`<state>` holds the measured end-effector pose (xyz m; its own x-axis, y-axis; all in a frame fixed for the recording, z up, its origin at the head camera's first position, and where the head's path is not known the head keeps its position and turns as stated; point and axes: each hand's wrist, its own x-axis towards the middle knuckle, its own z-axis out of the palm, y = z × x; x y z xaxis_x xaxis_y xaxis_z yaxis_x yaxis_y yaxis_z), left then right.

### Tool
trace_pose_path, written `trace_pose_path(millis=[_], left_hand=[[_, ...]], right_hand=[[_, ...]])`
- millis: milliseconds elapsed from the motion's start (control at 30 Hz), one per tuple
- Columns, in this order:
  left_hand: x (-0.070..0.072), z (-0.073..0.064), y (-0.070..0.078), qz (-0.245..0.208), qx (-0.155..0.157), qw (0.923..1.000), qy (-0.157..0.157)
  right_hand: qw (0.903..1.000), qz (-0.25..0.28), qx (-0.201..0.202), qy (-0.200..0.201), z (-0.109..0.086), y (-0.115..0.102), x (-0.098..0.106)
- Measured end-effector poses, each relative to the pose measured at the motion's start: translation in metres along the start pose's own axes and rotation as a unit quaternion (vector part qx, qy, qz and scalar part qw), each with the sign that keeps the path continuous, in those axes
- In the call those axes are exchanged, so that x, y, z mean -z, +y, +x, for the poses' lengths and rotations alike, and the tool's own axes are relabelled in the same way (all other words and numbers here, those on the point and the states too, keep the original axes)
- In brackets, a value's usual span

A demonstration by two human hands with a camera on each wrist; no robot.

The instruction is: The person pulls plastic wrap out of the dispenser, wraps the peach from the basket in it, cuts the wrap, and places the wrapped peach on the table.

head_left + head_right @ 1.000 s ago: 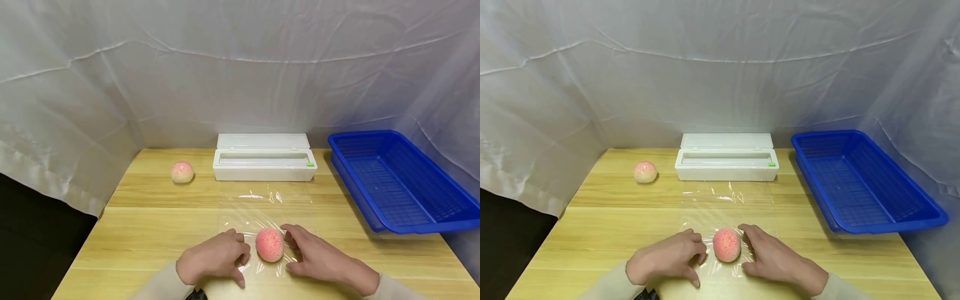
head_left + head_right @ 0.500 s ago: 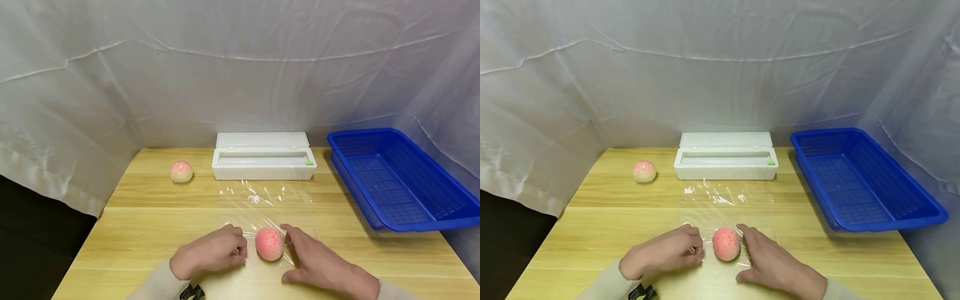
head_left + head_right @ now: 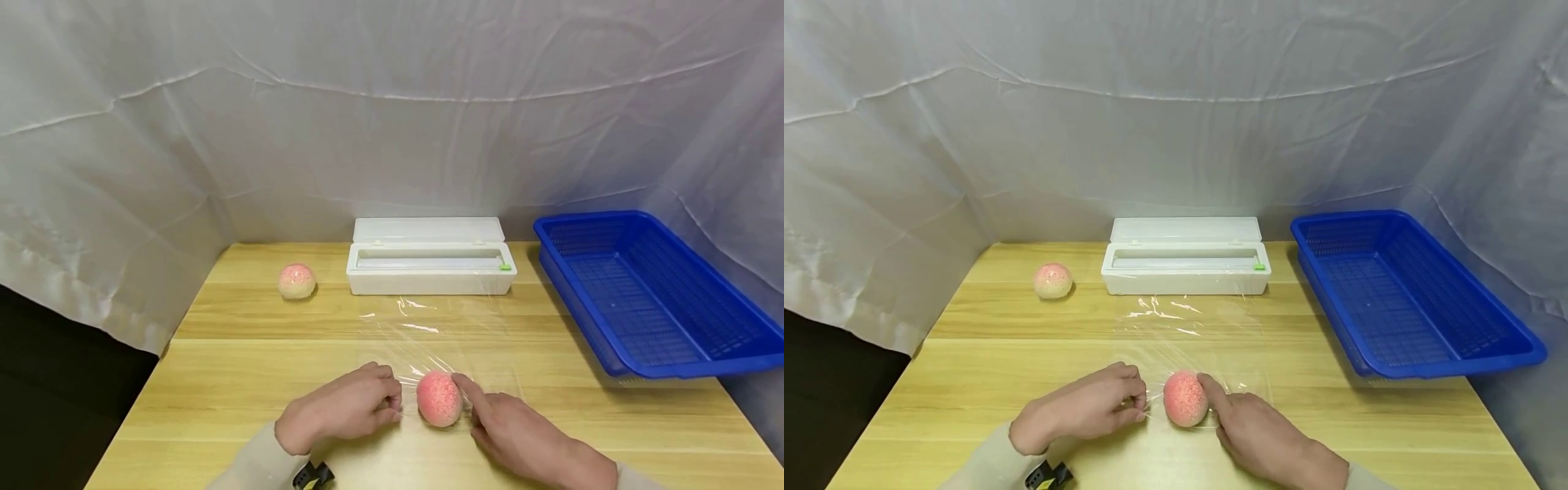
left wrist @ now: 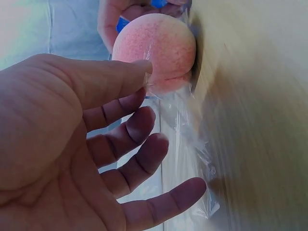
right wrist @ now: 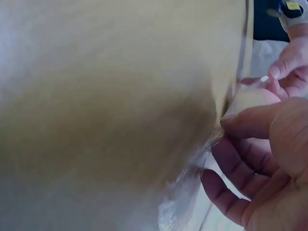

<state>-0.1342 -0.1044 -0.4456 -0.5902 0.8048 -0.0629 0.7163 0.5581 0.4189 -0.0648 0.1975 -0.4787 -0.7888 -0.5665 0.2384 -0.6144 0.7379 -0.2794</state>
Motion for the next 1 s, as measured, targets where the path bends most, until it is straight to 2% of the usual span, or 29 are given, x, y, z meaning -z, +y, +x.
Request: trace_pose_path(millis=[100, 233, 300, 367, 433, 567, 633, 700, 733, 833, 1000], left_hand=[[0.001, 0.0, 0.0, 0.001, -0.001, 1.0, -0.002], [0.001, -0.001, 0.002, 0.001, 0.002, 1.0, -0.005], [-0.001, 0.001, 0.006, 0.013, 0.004, 0.9999, 0.005], [-0.006, 0.004, 0.012, 0.04, 0.0, 0.9987, 0.031], [-0.013, 0.01, 0.02, 0.082, -0.016, 0.9945, 0.063], [-0.029, 0.026, 0.032, 0.171, -0.071, 0.976, 0.114], [-0.035, 0.032, 0.034, 0.192, -0.089, 0.9691, 0.127], [-0.038, 0.036, 0.034, 0.195, -0.096, 0.9659, 0.141], [-0.038, 0.038, 0.033, 0.19, -0.096, 0.9662, 0.146], [-0.034, 0.04, 0.029, 0.145, -0.088, 0.9741, 0.149], [-0.019, 0.043, 0.024, 0.073, -0.069, 0.9888, 0.111]], right_hand=[[0.9998, 0.018, -0.004, -0.003, 0.001, 0.002, 0.004], [0.9998, 0.018, 0.009, 0.001, 0.003, 0.003, 0.006], [0.9998, 0.017, 0.013, 0.001, 0.003, 0.004, 0.006], [0.9997, 0.019, 0.013, -0.001, 0.004, 0.004, 0.006], [0.9997, 0.023, 0.009, -0.002, 0.004, 0.004, 0.006], [0.9997, 0.024, 0.001, -0.002, 0.004, 0.005, 0.006], [0.9996, 0.028, -0.001, -0.005, 0.005, 0.006, 0.007], [0.9993, 0.036, -0.002, -0.01, 0.006, 0.007, 0.009], [0.9991, 0.041, -0.002, -0.011, 0.006, 0.008, 0.01], [0.9986, 0.052, -0.002, -0.007, 0.006, 0.011, 0.014], [0.9978, 0.062, -0.009, 0.019, 0.007, 0.019, 0.022]])
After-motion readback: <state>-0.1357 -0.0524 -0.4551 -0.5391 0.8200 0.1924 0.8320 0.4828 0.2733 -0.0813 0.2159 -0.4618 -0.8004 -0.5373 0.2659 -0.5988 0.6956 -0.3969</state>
